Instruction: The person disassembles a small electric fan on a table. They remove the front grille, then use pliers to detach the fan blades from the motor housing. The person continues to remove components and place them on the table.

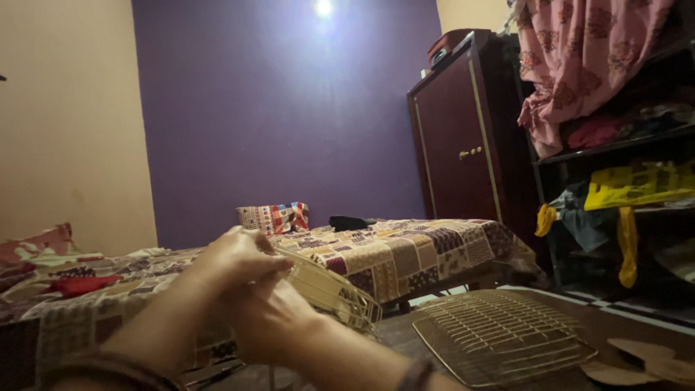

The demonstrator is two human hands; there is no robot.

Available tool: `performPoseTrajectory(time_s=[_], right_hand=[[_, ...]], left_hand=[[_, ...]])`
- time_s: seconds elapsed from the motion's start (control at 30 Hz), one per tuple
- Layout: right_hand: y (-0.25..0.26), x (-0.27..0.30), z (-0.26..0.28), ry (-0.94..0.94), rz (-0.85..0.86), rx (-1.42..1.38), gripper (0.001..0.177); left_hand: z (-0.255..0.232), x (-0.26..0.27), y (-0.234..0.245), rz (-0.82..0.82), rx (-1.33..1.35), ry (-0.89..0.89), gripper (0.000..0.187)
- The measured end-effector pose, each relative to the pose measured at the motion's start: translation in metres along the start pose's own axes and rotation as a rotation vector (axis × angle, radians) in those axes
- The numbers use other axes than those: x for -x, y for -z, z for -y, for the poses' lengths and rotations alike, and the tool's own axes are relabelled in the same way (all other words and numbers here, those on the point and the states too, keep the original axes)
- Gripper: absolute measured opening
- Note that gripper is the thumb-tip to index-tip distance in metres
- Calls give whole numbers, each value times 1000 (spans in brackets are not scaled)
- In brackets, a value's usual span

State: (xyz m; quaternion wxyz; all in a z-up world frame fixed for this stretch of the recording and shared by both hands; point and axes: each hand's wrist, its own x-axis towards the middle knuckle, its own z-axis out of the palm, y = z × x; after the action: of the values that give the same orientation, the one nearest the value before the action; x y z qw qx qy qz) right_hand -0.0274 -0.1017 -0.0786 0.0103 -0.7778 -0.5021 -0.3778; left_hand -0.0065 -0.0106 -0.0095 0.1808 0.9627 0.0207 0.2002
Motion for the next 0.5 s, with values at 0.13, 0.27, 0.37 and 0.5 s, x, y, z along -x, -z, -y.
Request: performPoseTrajectory(time_s=[0.13, 0.27, 0.37, 0.5], right_hand=[[10, 49, -17, 332, -383, 102, 46], [16, 84, -46, 261, -370, -72, 24], [18, 98, -72, -180, -209, -223, 23], [21, 114, -88, -479, -27, -326, 38]], left_hand=[[-6, 12, -10, -130, -251, -2, 80], [-4, 22, -17, -127, -225, 28, 82], [-1, 25, -20, -148, -203, 26, 83], [2, 29, -21, -169, -152, 41, 83]])
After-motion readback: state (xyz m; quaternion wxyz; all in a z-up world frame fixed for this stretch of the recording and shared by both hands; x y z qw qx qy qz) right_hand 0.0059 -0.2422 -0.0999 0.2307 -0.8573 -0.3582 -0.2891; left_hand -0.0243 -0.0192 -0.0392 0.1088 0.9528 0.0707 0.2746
